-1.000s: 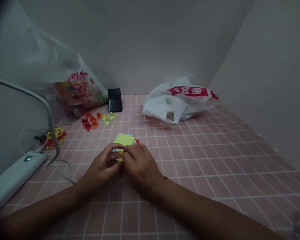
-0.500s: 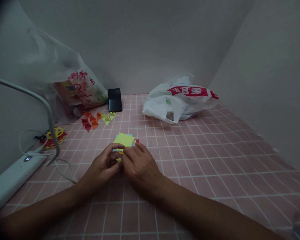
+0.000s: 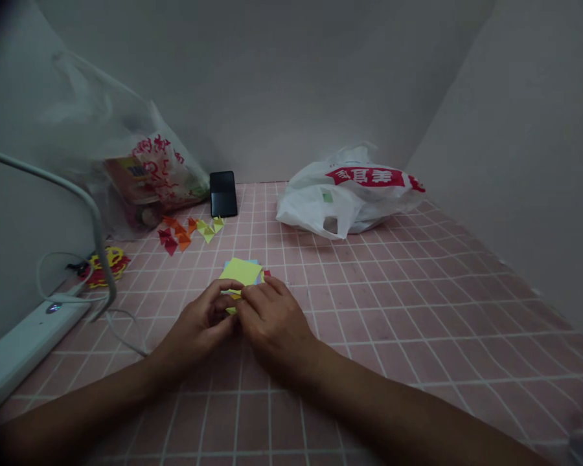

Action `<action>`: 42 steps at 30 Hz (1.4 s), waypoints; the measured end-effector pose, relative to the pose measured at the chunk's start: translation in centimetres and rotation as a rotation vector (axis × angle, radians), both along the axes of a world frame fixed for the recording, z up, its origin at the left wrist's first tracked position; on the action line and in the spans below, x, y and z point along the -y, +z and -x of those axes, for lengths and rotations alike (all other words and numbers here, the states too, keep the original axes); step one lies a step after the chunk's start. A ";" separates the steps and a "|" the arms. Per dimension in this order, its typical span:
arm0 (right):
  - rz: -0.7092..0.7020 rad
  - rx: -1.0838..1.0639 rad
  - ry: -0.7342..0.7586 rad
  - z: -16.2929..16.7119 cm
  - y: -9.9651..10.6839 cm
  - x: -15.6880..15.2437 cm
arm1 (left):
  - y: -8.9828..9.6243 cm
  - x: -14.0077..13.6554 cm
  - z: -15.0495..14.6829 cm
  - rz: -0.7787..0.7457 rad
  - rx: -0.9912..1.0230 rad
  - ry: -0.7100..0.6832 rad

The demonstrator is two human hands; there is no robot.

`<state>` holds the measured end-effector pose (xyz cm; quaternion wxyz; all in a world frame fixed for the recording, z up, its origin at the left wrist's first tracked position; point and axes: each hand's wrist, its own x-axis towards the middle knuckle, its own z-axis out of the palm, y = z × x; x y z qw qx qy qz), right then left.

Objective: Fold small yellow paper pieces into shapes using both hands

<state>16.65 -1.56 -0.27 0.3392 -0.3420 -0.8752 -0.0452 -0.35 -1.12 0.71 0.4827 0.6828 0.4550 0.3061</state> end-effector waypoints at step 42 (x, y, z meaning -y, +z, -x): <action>0.972 -0.888 0.163 0.4 -0.6 -0.1 | 1.2 -0.3 0.0 0.019 0.131 0.168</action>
